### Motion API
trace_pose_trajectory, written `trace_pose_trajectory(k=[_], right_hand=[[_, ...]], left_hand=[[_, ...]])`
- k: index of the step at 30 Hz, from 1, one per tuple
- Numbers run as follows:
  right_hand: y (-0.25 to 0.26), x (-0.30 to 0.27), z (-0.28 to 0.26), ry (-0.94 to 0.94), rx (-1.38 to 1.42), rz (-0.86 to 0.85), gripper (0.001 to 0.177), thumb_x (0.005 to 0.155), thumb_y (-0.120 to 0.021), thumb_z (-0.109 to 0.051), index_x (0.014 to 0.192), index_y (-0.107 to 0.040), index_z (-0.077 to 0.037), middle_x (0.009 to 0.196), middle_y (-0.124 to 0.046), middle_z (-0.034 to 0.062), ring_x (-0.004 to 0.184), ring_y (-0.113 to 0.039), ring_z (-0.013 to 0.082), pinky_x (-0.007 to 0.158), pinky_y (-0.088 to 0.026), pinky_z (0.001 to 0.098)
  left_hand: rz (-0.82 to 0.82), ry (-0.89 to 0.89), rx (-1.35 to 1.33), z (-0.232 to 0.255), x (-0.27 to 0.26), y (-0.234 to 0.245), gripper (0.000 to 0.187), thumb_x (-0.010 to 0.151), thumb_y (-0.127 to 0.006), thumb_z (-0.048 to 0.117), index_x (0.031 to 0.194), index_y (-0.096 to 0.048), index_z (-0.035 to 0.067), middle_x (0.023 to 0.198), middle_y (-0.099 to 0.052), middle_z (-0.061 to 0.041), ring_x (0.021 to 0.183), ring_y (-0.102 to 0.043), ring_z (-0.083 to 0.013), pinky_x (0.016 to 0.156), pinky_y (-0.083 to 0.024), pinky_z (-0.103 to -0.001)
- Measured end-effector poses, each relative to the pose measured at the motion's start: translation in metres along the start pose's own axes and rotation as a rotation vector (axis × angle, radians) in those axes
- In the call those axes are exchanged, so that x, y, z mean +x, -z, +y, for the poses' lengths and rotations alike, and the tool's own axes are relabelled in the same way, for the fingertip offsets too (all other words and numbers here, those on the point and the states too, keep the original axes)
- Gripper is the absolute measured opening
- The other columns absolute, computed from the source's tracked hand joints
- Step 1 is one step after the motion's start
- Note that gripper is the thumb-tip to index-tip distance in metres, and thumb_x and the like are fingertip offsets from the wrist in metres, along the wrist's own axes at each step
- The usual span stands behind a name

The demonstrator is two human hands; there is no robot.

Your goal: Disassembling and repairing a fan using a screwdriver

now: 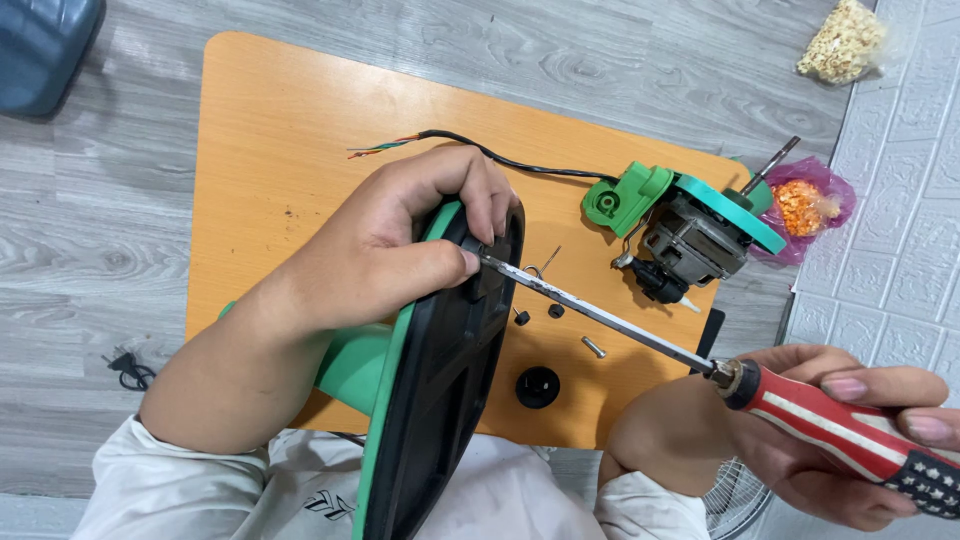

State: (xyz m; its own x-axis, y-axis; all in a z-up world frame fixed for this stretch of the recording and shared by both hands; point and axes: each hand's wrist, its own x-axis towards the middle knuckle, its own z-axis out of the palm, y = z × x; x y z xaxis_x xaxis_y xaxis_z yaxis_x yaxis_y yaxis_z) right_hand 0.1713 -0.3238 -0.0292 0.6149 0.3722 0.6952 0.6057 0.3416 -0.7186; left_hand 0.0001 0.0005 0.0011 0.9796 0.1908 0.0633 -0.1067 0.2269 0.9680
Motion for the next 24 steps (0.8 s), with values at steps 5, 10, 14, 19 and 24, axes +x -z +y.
trace_pose_trajectory(k=[5,10,14,19,24], right_hand=[[0.003,-0.003,0.012,0.005,-0.034,0.115,0.056,0.103,-0.036,-0.066,0.127,-0.044,-0.016,0.114,-0.042,-0.0017,0.079,-0.03,0.0062,0.056,-0.026,0.0239],[-0.007,0.007,0.016,-0.052,-0.097,0.061,0.053,0.106,-0.037,-0.064,0.125,-0.039,-0.015,0.105,-0.033,0.0068,0.075,-0.031,0.0107,0.051,-0.027,0.0238],[0.006,0.001,0.017,-0.01,0.027,0.043,0.059,0.1,-0.037,-0.073,0.123,-0.041,-0.019,0.114,-0.036,-0.0006,0.081,-0.03,0.0043,0.05,-0.022,0.0233],[0.033,-0.01,-0.014,-0.15,-0.164,-0.095,0.087,0.095,-0.039,-0.081,0.145,-0.037,-0.01,0.119,-0.043,0.0126,0.086,-0.056,0.0224,0.071,-0.059,0.0353],[0.046,-0.023,-0.029,-0.197,-0.27,-0.058,0.075,0.101,-0.038,-0.079,0.133,-0.039,-0.011,0.108,-0.05,0.0155,0.08,-0.059,0.026,0.078,-0.057,0.0357]], left_hand=[[-0.012,-0.023,0.031,0.0,0.0,0.001,0.016,0.077,-0.053,0.001,0.091,-0.052,0.006,0.096,-0.059,-0.01,0.092,-0.06,-0.0224,0.087,-0.051,-0.032],[-0.013,-0.02,0.034,-0.001,-0.001,0.001,0.016,0.077,-0.054,0.001,0.092,-0.052,0.006,0.098,-0.059,-0.01,0.094,-0.06,-0.0226,0.088,-0.051,-0.032],[-0.014,-0.019,0.026,0.0,-0.001,0.0,0.016,0.077,-0.053,0.001,0.092,-0.051,0.006,0.098,-0.059,-0.01,0.094,-0.06,-0.0227,0.088,-0.051,-0.032],[-0.021,-0.014,0.125,0.002,0.001,0.0,0.016,0.076,-0.052,0.003,0.092,-0.05,0.006,0.097,-0.059,-0.01,0.094,-0.06,-0.0235,0.086,-0.049,-0.033],[-0.034,-0.01,0.191,0.007,0.002,-0.001,0.016,0.076,-0.05,0.008,0.092,-0.047,0.006,0.097,-0.058,-0.009,0.091,-0.056,-0.0231,0.084,-0.047,-0.033]])
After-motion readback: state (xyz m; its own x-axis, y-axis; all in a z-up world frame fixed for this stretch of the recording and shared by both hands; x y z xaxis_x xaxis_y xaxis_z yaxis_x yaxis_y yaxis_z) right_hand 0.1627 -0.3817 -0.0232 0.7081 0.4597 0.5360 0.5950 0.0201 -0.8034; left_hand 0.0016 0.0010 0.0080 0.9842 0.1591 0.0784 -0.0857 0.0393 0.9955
